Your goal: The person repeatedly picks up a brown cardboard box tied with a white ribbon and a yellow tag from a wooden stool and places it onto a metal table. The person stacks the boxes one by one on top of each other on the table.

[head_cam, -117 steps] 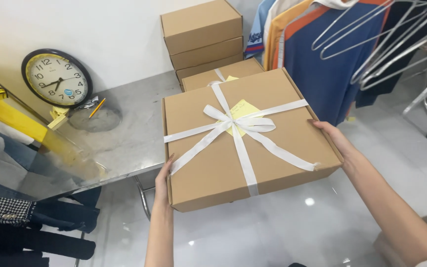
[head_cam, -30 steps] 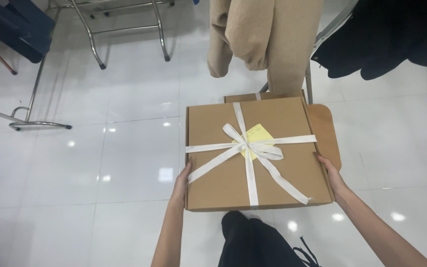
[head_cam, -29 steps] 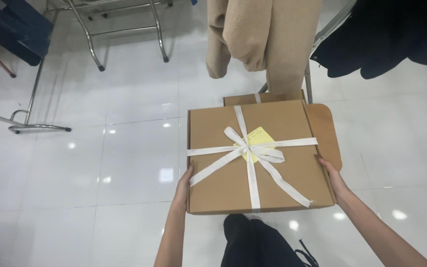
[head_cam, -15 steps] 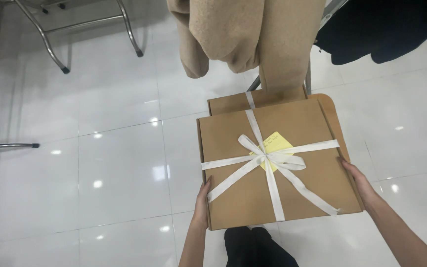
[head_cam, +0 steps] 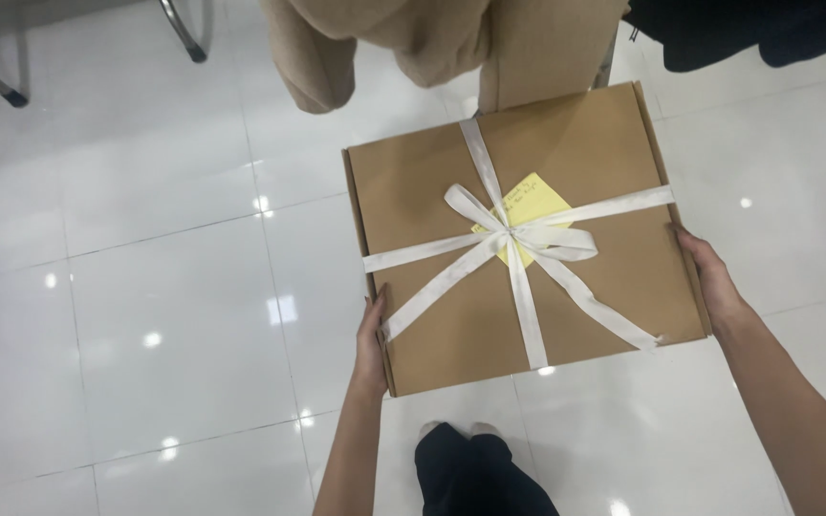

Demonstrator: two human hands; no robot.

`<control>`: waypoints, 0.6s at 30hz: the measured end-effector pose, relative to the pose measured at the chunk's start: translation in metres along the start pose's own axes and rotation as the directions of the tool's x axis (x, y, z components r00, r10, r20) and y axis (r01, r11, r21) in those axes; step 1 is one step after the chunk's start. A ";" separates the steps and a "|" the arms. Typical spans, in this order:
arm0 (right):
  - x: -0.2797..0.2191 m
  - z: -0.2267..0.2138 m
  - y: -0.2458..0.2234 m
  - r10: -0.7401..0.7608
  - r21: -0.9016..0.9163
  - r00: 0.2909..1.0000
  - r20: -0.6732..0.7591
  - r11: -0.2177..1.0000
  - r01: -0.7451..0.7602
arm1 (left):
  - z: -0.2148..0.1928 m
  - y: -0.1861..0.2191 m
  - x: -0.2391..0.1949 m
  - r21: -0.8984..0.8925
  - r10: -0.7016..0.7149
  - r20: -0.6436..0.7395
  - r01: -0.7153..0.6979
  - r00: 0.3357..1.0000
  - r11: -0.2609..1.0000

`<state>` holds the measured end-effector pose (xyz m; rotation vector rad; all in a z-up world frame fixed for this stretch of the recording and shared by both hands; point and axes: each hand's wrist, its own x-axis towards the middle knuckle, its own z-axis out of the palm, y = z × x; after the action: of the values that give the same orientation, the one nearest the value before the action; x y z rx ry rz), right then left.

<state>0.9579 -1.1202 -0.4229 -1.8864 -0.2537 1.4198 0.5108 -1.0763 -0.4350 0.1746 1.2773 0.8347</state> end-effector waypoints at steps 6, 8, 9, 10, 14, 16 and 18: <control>0.000 0.022 -0.001 -0.048 -0.009 0.999 0.003 0.999 0.048 | 0.010 0.016 -0.002 0.045 0.001 0.009 -0.001 1.000 0.999; 0.014 0.020 -0.002 -0.066 0.009 0.998 0.011 0.998 0.066 | 0.014 0.020 0.002 0.033 0.008 0.022 -0.009 1.000 0.999; 0.020 0.017 -0.001 -0.091 0.027 0.996 0.017 0.996 0.090 | 0.016 0.019 0.003 0.018 0.021 0.041 -0.022 0.999 1.000; 0.015 0.021 -0.005 -0.089 0.027 0.996 0.015 0.996 0.089 | 0.015 0.018 0.005 0.019 0.019 0.042 -0.020 0.999 1.000; 0.008 0.028 -0.012 -0.063 -0.028 0.998 -0.012 0.998 0.062 | 0.013 0.019 0.010 0.046 -0.002 0.012 0.001 1.000 0.999; 0.008 0.027 -0.013 -0.073 -0.012 0.997 -0.001 0.997 0.073 | 0.012 0.016 0.015 0.055 0.014 0.023 -0.015 1.000 0.998; 0.001 0.030 -0.012 -0.042 -0.095 0.999 0.006 0.995 0.043 | 0.006 0.009 0.018 0.028 0.019 0.018 -0.019 1.000 0.999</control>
<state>0.9345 -1.0983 -0.4187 -1.9436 -0.3670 1.4050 0.5128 -1.0566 -0.4422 0.2165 1.2728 0.8300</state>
